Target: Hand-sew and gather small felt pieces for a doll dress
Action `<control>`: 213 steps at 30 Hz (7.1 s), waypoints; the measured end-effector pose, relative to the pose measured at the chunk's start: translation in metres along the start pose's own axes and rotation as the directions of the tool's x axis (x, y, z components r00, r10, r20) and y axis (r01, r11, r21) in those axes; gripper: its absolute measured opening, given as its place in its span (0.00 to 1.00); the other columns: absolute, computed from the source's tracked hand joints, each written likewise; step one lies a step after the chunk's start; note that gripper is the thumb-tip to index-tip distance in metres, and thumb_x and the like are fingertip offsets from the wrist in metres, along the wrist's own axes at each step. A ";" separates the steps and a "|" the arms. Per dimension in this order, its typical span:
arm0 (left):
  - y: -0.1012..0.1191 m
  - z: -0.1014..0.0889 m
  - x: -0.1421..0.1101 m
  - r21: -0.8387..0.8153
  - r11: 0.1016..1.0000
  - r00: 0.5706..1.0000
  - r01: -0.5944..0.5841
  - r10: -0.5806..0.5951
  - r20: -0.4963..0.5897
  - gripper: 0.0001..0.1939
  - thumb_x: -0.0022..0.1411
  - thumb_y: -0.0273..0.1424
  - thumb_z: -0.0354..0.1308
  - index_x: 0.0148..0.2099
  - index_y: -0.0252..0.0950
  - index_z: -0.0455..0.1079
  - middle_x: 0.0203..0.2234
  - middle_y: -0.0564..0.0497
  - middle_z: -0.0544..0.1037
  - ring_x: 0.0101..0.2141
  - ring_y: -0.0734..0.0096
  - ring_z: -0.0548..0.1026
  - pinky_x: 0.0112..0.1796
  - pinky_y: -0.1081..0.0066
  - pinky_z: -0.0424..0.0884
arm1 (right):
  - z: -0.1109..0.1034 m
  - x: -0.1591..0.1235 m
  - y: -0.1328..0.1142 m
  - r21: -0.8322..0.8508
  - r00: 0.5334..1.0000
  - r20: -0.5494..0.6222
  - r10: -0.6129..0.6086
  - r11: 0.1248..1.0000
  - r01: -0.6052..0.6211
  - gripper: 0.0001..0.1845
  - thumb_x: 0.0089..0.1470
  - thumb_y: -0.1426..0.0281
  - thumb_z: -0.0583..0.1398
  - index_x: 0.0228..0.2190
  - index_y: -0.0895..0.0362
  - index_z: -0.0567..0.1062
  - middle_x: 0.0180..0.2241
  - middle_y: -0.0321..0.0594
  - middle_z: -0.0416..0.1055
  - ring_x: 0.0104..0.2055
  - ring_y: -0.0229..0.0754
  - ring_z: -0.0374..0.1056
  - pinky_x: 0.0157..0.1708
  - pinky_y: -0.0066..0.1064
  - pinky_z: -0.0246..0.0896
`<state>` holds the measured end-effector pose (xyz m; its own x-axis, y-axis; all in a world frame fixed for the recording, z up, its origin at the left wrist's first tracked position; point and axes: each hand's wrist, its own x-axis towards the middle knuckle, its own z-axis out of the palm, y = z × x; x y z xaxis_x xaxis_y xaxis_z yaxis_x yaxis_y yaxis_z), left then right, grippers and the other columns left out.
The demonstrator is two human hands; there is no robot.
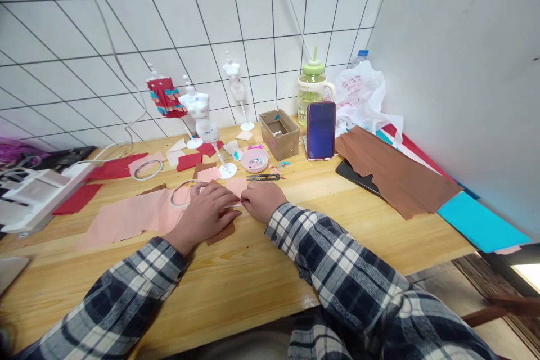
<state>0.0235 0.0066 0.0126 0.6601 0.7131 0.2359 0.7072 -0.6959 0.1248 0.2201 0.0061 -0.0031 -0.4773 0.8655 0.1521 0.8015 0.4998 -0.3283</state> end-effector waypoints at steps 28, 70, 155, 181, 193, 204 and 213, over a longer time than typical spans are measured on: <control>0.001 0.006 0.000 -0.132 0.987 0.984 0.087 -0.106 -0.146 0.09 0.66 0.33 0.52 0.36 0.39 0.74 0.35 0.50 0.79 0.42 0.62 0.73 0.51 0.54 0.54 | 0.003 -0.004 0.003 0.216 0.985 -0.166 0.042 0.976 -0.006 0.15 0.50 0.68 0.64 0.41 0.58 0.74 0.38 0.40 0.74 0.41 0.43 0.67 0.44 0.33 0.59; -0.020 0.015 -0.006 -0.711 0.636 0.909 0.302 -0.416 0.014 0.09 0.64 0.37 0.54 0.39 0.39 0.71 0.35 0.50 0.77 0.37 0.66 0.74 0.41 0.66 0.69 | 0.001 -0.014 -0.022 0.338 0.962 0.123 0.242 0.901 -0.270 0.22 0.67 0.57 0.40 0.33 0.55 0.65 0.27 0.38 0.71 0.29 0.41 0.66 0.28 0.29 0.47; -0.018 0.007 -0.008 -0.553 0.827 0.895 0.100 -0.318 -0.313 0.06 0.62 0.31 0.58 0.37 0.40 0.77 0.30 0.50 0.76 0.34 0.68 0.73 0.37 0.68 0.69 | -0.008 -0.007 0.017 0.093 0.902 -0.033 0.430 0.900 -0.425 0.16 0.62 0.56 0.51 0.39 0.53 0.72 0.36 0.42 0.76 0.37 0.46 0.69 0.32 0.32 0.53; 0.003 0.002 -0.014 -0.778 0.599 0.953 0.188 -0.302 -0.002 0.15 0.62 0.42 0.56 0.46 0.37 0.72 0.43 0.45 0.76 0.45 0.60 0.73 0.45 0.64 0.70 | 0.000 -0.009 -0.015 0.728 0.908 -0.145 0.393 0.664 -0.171 0.10 0.48 0.63 0.60 0.29 0.57 0.72 0.21 0.32 0.63 0.24 0.35 0.57 0.25 0.28 0.52; 0.004 0.001 -0.009 -0.806 0.559 0.957 0.193 -0.287 0.031 0.08 0.59 0.35 0.60 0.33 0.36 0.74 0.35 0.46 0.78 0.38 0.65 0.75 0.42 0.64 0.71 | 0.010 -0.006 -0.011 0.832 0.910 -0.051 0.411 0.521 -0.188 0.11 0.49 0.61 0.60 0.29 0.57 0.70 0.23 0.33 0.67 0.25 0.36 0.61 0.26 0.27 0.58; 0.006 0.002 -0.011 -0.777 0.561 0.913 0.284 -0.406 0.040 0.09 0.60 0.37 0.58 0.34 0.36 0.72 0.32 0.50 0.77 0.35 0.65 0.74 0.39 0.65 0.71 | -0.016 -0.018 -0.016 0.180 0.893 -0.450 -0.006 0.979 0.097 0.12 0.60 0.63 0.57 0.31 0.53 0.78 0.32 0.40 0.76 0.38 0.44 0.66 0.43 0.38 0.56; 0.009 0.002 -0.011 -0.743 0.618 0.931 0.257 -0.365 0.019 0.09 0.61 0.36 0.57 0.33 0.37 0.72 0.31 0.49 0.77 0.35 0.66 0.74 0.37 0.67 0.70 | -0.009 -0.018 -0.019 0.064 0.935 -0.345 -0.079 0.992 0.107 0.12 0.60 0.63 0.57 0.33 0.52 0.80 0.30 0.38 0.77 0.35 0.42 0.65 0.38 0.35 0.50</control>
<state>0.0227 -0.0073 0.0090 0.3616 0.9192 0.1560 0.4191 -0.3097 0.8535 0.2167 -0.0182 0.0084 -0.3852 0.7819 0.4901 0.7212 0.5864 -0.3688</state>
